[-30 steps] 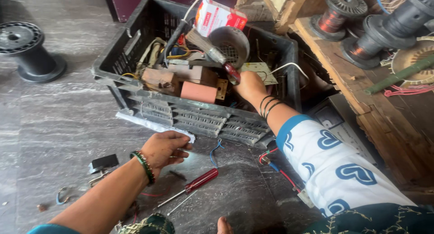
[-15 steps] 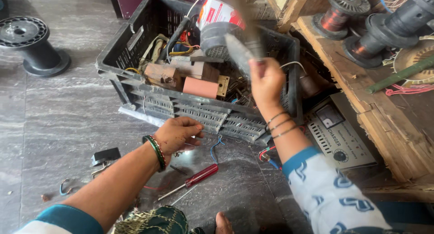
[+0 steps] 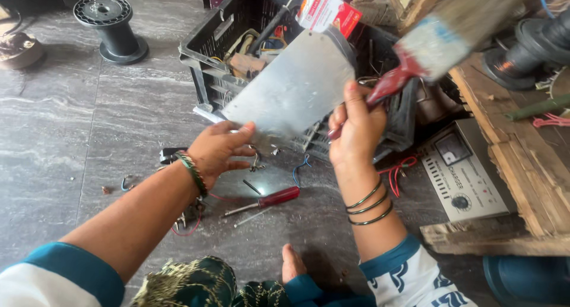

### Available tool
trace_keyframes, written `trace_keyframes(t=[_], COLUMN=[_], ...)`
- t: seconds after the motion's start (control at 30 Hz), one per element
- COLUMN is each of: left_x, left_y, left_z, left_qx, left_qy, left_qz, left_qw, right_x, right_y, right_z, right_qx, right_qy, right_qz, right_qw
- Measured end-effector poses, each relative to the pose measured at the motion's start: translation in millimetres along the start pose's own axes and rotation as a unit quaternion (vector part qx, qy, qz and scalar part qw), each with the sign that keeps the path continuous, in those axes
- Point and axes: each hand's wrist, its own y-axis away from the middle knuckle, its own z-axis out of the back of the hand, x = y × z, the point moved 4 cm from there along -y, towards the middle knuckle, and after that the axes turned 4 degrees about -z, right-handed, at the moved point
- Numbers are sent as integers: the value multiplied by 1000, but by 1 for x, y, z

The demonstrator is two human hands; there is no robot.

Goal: The person uses a screwdriver to adjust a component inside a small black housing, then brushes dust off the housing and a circuit board. They connect wires to the circuit board and inspect it.

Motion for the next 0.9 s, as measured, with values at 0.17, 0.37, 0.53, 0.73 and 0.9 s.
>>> trace_keyframes(t=[0.17, 0.37, 0.53, 0.73, 0.9], left_x=[5, -8, -17, -19, -28], left_y=[20, 20, 15, 16, -10], left_z=[22, 29, 49, 73, 89], left_qx=[-58, -57, -99, -82, -57], left_qy=[26, -179, -390, -361, -462], left_qz=[26, -91, -82, -86, -120], left_qw=[998, 978, 912, 925, 877], right_x=[-18, -79, -139, -151, -138], right_y=[23, 109, 197, 201, 169], right_z=[32, 81, 95, 75, 49], right_qx=[0, -31, 39, 59, -51], right_qy=[68, 221, 227, 221, 186], right_qz=[-81, -117, -214, -258, -174], right_qw=[994, 968, 949, 939, 966])
